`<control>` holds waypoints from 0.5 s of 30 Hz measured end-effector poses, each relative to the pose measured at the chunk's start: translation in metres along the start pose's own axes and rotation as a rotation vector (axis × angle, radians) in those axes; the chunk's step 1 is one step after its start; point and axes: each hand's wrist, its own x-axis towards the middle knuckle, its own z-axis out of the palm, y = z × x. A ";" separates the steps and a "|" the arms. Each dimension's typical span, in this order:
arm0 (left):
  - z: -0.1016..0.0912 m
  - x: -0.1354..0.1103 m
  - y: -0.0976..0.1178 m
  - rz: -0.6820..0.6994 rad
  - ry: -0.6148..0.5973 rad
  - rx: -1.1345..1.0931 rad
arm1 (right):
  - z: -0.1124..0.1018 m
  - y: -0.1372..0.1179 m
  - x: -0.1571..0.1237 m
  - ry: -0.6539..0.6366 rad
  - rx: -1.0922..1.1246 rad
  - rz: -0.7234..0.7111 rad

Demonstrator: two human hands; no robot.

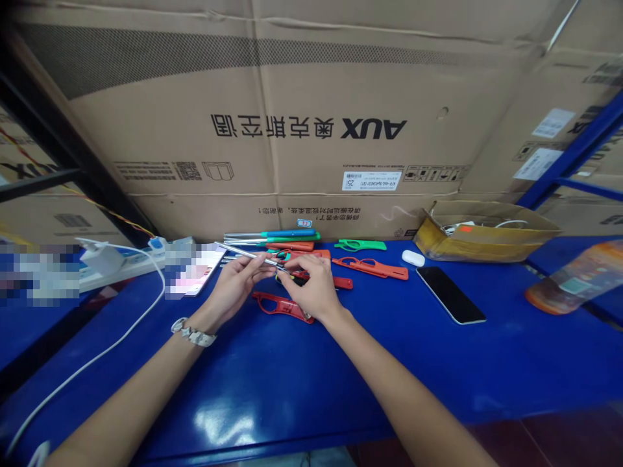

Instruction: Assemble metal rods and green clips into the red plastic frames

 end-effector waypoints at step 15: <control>-0.003 -0.001 0.005 0.005 -0.088 -0.043 | 0.000 -0.001 0.001 -0.018 0.364 0.181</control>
